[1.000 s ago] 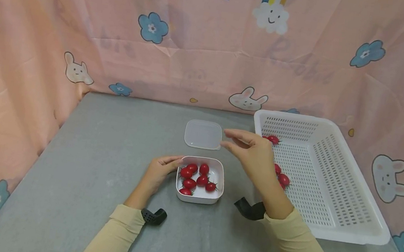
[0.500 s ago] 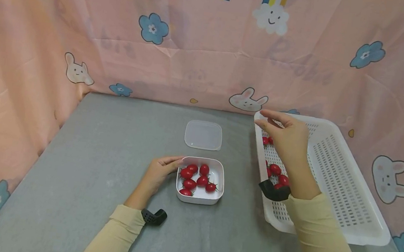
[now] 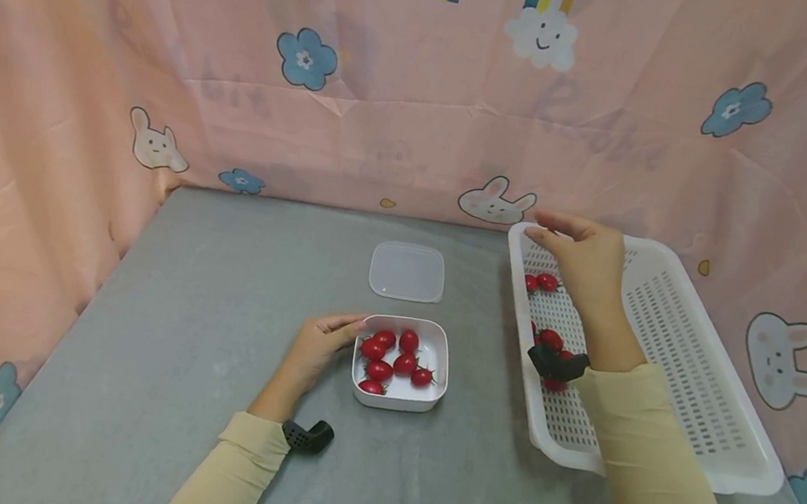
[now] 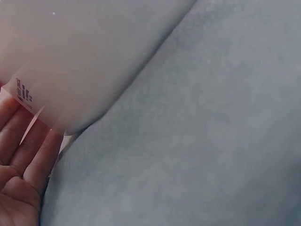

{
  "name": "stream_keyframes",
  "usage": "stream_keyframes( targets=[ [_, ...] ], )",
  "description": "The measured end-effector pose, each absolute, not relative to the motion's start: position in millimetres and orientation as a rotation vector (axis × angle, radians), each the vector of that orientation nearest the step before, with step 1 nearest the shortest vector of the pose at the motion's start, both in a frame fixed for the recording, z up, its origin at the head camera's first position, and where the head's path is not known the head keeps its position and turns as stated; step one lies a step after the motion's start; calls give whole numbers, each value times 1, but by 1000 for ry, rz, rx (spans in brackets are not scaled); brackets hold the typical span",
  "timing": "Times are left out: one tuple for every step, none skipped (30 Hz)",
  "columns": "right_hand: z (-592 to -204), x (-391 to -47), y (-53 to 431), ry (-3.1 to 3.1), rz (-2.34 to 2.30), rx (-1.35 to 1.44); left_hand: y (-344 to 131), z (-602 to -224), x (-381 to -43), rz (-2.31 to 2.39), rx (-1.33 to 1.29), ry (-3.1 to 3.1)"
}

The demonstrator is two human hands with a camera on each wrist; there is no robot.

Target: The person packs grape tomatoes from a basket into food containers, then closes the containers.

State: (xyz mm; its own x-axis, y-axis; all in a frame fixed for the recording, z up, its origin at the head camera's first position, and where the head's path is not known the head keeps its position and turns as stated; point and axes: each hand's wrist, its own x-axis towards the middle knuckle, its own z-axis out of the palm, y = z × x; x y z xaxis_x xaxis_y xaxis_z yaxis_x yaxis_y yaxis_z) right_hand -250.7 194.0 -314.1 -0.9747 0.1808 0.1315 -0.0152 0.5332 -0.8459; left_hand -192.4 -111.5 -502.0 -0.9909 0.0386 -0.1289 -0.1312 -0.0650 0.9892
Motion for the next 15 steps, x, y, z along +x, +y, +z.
stream_keyframes(
  targets=[
    [-315, -252, 195, -2561, 1434, -156, -112, -502, -192, 2210, -102, 2063],
    [-317, -254, 197, -2557, 1446, -175, -112, -502, -192, 2212, -101, 2062],
    [-318, -256, 198, -2550, 1453, -189, -112, -503, -192, 2215, -100, 2060],
    [-319, -259, 200, -2545, 1460, -206, -112, -503, -192, 2216, -99, 2059],
    [-321, -261, 202, -2540, 1470, -223, -112, -503, -193, 2217, -96, 2060],
    [-323, -263, 204, -2534, 1481, -235, -112, -503, -193, 2217, -93, 2062],
    [-325, -265, 206, -2533, 1479, -249, -112, -503, -193, 2220, -93, 2059],
    [-328, -268, 209, -2529, 1481, -256, -112, -503, -193, 2220, -93, 2060],
    [-331, -270, 213, -2524, 1485, -261, -112, -503, -193, 2216, -92, 2064],
    [-334, -273, 216, -2524, 1489, -271, -112, -503, -193, 2211, -91, 2070],
    [-337, -275, 220, -2523, 1498, -280, -112, -503, -193, 2213, -94, 2068],
    [-340, -277, 223, -2522, 1505, -289, -112, -503, -193, 2214, -97, 2067],
    [-343, -280, 227, -2517, 1517, -299, -112, -503, -193, 2213, -99, 2067],
    [-346, -282, 230, -2514, 1529, -308, -111, -503, -193, 2212, -101, 2068],
    [-349, -284, 233, -2517, 1534, -318, -112, -503, -193, 2209, -101, 2070]
  ],
)
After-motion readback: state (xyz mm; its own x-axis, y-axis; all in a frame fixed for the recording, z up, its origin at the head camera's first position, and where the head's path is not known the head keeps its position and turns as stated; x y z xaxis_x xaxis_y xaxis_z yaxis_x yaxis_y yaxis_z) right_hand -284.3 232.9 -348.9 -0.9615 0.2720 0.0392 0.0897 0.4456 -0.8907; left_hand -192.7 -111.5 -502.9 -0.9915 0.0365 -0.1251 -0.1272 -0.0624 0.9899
